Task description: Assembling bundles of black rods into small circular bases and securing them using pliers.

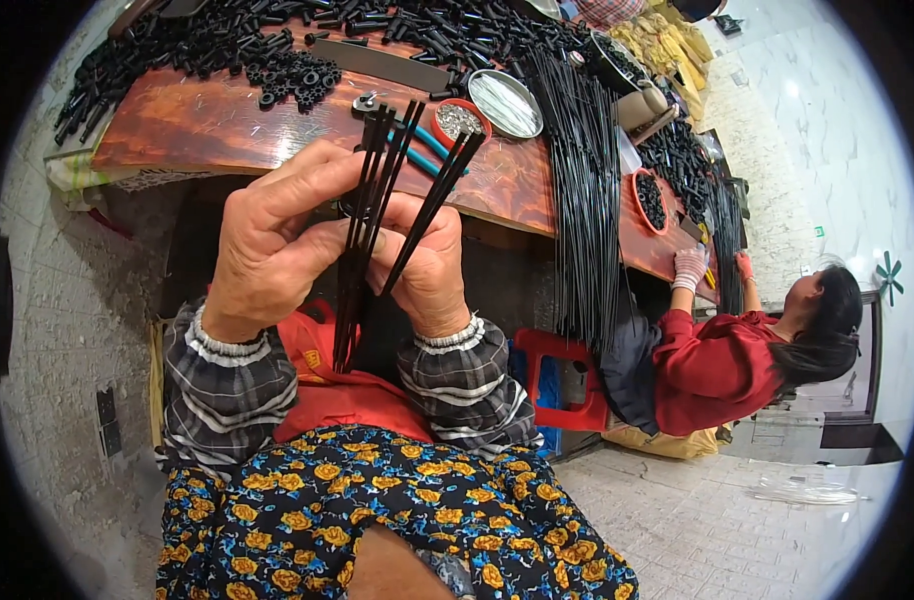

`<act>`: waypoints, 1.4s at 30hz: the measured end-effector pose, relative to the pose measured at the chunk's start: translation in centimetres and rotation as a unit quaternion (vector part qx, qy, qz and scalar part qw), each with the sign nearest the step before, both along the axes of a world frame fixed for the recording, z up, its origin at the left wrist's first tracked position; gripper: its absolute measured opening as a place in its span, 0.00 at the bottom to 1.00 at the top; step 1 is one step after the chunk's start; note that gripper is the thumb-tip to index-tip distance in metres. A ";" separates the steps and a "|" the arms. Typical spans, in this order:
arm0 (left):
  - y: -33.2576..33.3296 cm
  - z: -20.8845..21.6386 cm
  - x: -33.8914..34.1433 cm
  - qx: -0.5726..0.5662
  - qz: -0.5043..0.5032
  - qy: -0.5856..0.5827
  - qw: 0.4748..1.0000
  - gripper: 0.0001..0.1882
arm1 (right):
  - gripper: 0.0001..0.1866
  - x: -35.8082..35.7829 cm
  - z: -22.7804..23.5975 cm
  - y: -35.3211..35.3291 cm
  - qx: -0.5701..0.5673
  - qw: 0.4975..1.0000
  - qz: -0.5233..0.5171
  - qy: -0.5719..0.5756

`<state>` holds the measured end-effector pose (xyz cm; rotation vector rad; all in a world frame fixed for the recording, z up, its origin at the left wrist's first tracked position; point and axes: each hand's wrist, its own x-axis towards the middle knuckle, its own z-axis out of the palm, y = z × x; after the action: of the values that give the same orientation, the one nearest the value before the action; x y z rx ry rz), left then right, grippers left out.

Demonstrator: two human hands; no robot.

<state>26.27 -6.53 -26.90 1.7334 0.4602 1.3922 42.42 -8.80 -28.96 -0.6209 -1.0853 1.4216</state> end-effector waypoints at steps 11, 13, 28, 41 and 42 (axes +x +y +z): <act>0.2 -1.0 0.9 -0.127 -0.073 -0.193 0.970 0.32 | 0.08 -0.5 0.1 -0.1 -0.043 0.998 -0.052 -0.013; 0.4 -1.0 0.9 -0.126 -0.097 -0.204 0.966 0.35 | 0.10 -0.1 -0.2 0.0 -0.024 0.999 -0.035 -0.008; 0.6 -2.8 1.0 -0.204 -0.153 -0.267 0.929 0.33 | 0.16 -0.1 -0.2 -0.2 -0.037 0.999 -0.023 0.028; 1.4 -2.1 0.3 -0.247 -0.186 -0.233 0.922 0.25 | 0.21 -0.6 -0.9 -0.1 -0.017 0.999 -0.027 0.035; 1.5 -1.9 0.4 -0.250 -0.194 -0.237 0.918 0.26 | 0.21 -0.8 -0.9 -0.1 -0.015 0.999 -0.029 0.040</act>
<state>26.71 -5.04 -28.76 0.9625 0.1637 1.2121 41.61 -8.91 -29.85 -0.6070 -0.9775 1.4026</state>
